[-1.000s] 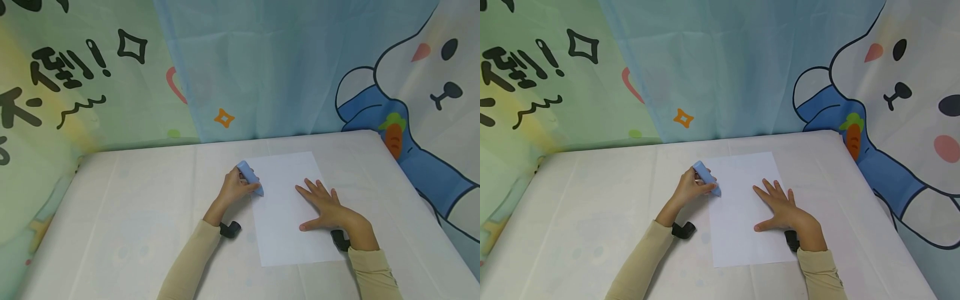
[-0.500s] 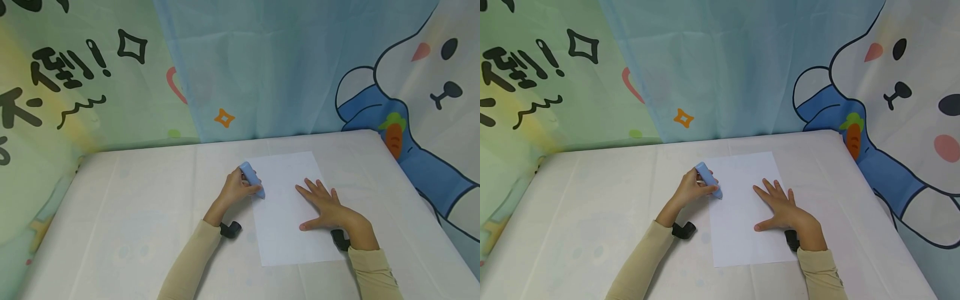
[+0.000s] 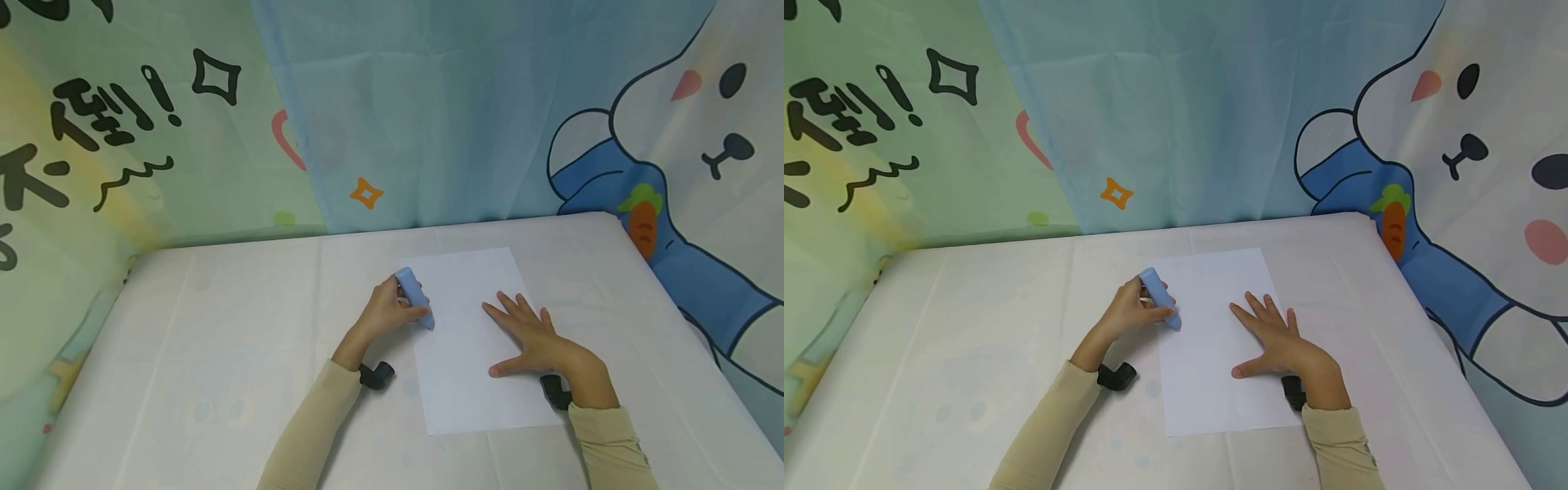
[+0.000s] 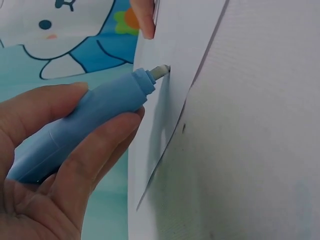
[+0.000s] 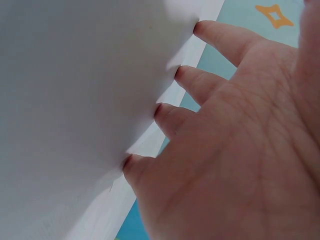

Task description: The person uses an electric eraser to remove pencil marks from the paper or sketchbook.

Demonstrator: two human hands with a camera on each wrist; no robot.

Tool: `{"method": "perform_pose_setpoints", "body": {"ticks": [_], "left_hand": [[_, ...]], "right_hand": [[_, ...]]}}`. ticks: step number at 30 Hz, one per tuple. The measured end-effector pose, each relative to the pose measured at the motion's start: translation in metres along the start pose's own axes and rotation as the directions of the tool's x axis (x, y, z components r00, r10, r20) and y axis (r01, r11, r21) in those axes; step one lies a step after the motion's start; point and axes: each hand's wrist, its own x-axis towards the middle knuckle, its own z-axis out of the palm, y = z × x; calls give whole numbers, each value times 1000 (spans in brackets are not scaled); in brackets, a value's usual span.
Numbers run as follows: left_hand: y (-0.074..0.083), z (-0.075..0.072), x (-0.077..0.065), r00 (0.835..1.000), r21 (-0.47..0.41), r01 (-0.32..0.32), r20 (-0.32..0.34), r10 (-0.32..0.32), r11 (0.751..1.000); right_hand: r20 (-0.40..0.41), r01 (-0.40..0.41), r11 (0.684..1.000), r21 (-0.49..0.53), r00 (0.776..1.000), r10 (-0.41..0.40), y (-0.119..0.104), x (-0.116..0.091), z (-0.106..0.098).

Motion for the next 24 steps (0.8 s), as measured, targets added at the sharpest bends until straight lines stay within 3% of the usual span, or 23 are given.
{"method": "perform_pose_setpoints", "body": {"ticks": [14,22,24], "left_hand": [[0,-1,1,1000,-3,-22,-14,21,1000],[39,-4,-18,1000,15,13,0,-13,1000],[32,-4,-14,1000,18,17,7,-17,1000]], "right_hand": [[0,4,1000,-1,1000,-4,0,0,0],[-1,2,1000,-7,1000,-2,0,0,0],[-2,6,1000,-8,1000,-6,0,0,0]]}}
